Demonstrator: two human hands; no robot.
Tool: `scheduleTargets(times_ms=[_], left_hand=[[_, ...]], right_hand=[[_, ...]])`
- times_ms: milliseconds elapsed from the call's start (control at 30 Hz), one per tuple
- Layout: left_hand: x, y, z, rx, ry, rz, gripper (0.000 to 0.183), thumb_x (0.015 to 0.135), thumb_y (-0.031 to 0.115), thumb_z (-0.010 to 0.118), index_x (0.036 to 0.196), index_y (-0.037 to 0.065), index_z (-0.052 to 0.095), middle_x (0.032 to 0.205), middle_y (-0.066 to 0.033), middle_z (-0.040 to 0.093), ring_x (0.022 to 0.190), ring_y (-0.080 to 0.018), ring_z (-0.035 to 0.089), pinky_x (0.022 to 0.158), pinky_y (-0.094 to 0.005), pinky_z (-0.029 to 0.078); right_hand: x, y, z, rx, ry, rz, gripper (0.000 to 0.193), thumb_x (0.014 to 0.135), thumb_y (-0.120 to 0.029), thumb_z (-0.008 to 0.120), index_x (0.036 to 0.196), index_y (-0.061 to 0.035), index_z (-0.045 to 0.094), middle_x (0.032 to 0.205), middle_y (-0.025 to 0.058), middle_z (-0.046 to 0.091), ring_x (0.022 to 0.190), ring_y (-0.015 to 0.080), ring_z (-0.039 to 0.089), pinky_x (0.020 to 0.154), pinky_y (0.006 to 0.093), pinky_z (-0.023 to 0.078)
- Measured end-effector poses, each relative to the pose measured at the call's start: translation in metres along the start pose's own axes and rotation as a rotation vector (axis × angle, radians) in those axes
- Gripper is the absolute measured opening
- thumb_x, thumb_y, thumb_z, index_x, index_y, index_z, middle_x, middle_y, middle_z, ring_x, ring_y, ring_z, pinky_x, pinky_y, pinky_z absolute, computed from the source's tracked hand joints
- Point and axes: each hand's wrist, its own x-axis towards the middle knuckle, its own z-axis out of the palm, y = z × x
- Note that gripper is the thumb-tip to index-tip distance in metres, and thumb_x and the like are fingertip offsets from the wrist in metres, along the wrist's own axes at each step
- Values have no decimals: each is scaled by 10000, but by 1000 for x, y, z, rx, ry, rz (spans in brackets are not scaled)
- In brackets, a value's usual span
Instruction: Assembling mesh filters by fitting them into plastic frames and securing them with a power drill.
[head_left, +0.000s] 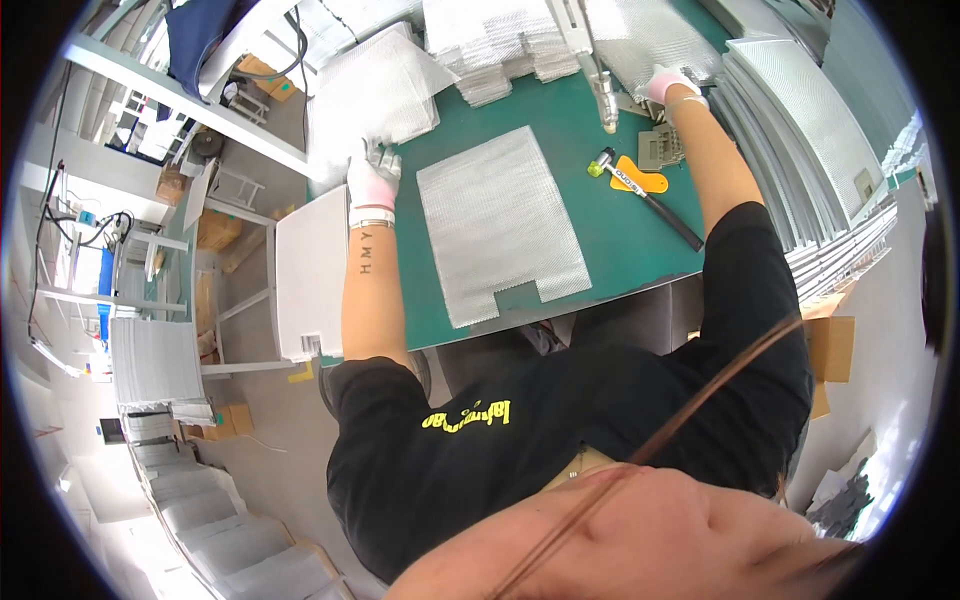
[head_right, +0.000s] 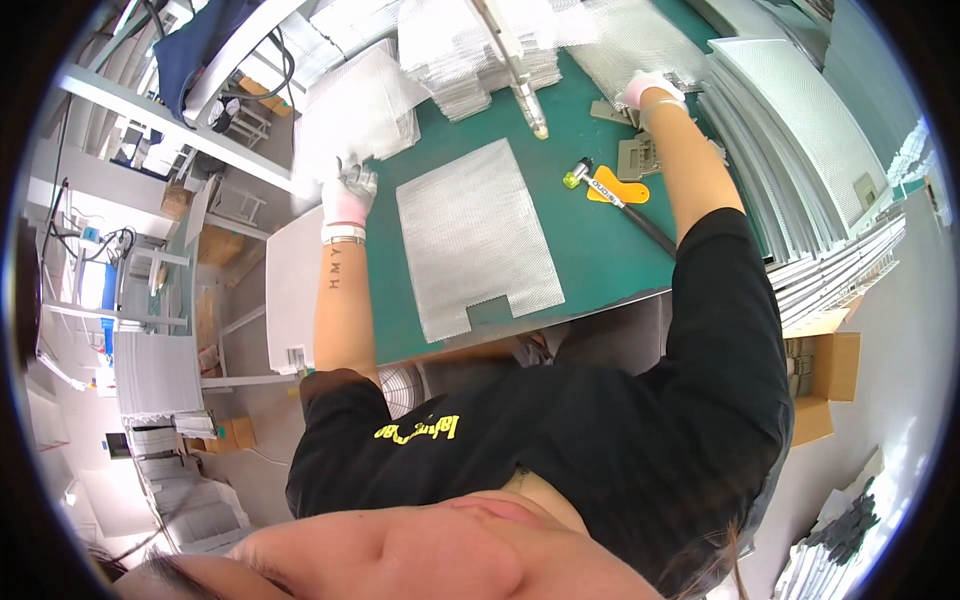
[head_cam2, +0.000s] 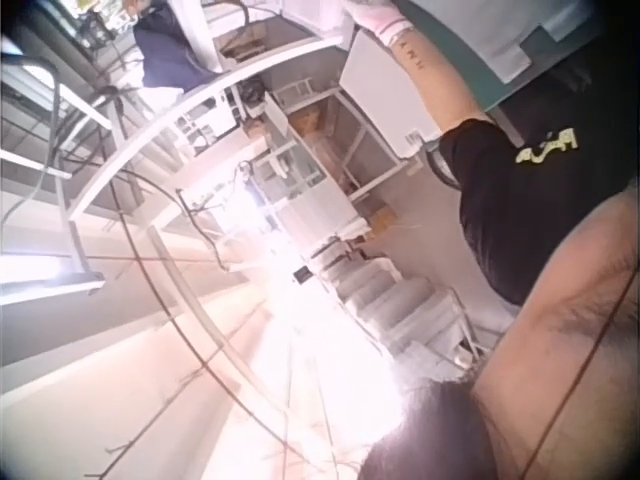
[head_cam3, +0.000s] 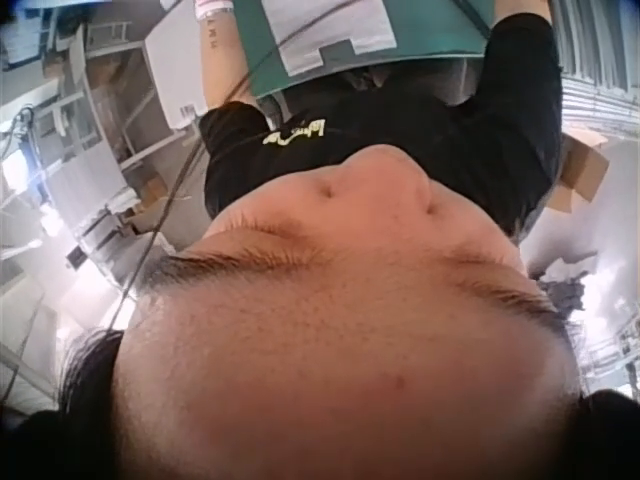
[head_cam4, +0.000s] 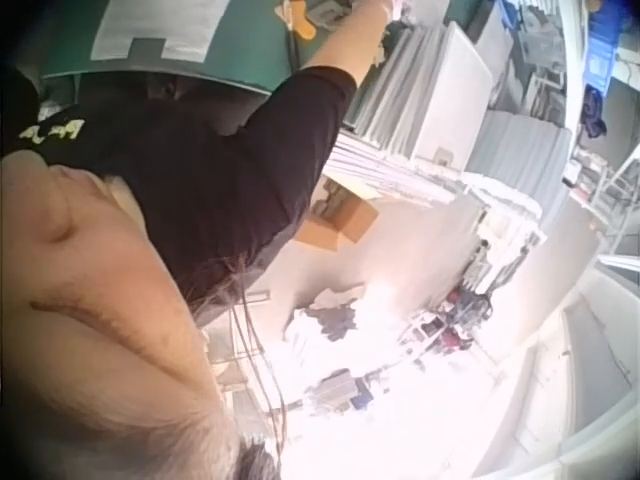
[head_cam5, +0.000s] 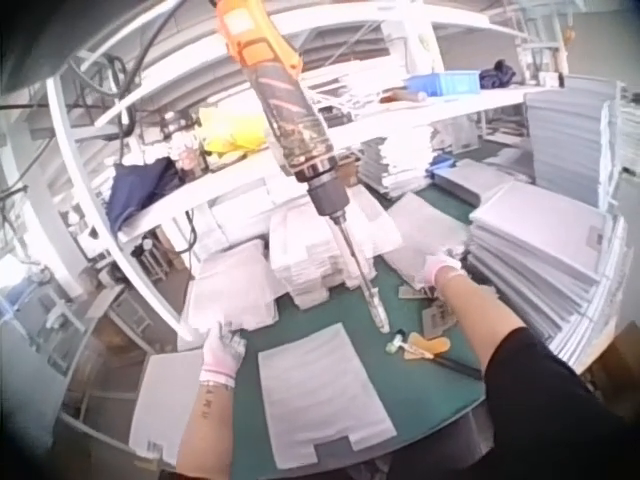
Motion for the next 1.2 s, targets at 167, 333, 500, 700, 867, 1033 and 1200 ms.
scheduleTargets(times_ms=[167,333,500,700,867,1033,1200], left_hand=[[37,21,18,511,8,104,534,930,542,625,1355,226,550,1283,-88,527,1134,-286,521,1094,-498,344],[37,33,-13,623,-42,-36,943,947,589,564,1602,69,130,1613,-252,229,1459,-437,291,1184,-552,253],[-19,13,-26,667,-62,-208,992,964,558,562,1584,-33,62,1630,-266,177,1476,-438,265,1188,-533,266],[-33,10,-45,708,-155,-292,870,991,425,591,1569,-43,139,1597,-269,280,1426,-432,365,1146,-502,358],[-17,24,-75,1050,-268,-295,661,998,318,609,1509,-3,340,1508,-216,457,1337,-359,498,1104,-464,423],[-39,25,-91,948,-559,-181,748,986,333,640,1542,-1,267,1555,-198,387,1364,-360,460,1140,-468,386],[-42,-11,-61,274,-467,-9,836,954,485,644,1555,83,223,1592,-181,268,1412,-405,335,1183,-529,300]], right_hand=[[-7,-10,-9,95,-86,17,562,876,-464,620,1294,-91,668,1315,188,649,1220,357,624,1032,447,488],[-5,-6,-8,11,-172,-3,556,861,-456,631,1288,-102,674,1315,171,654,1207,352,632,1022,429,494],[-1,-3,-12,54,-42,-47,600,828,-446,658,1297,-71,647,1295,200,651,1189,363,633,1014,436,497],[16,5,-41,294,402,-150,706,852,-494,683,1327,17,574,1217,251,667,1151,381,637,997,429,491],[2,-10,-49,265,251,-323,616,868,-504,625,1304,-69,649,1319,188,642,1216,370,610,1045,435,476],[-9,-16,-50,-36,-99,-165,688,845,-596,610,1293,-77,661,1351,162,631,1255,382,579,1050,432,463],[51,46,-54,548,270,29,689,887,-583,610,1268,-11,658,1321,214,636,1249,373,584,1052,432,446]])
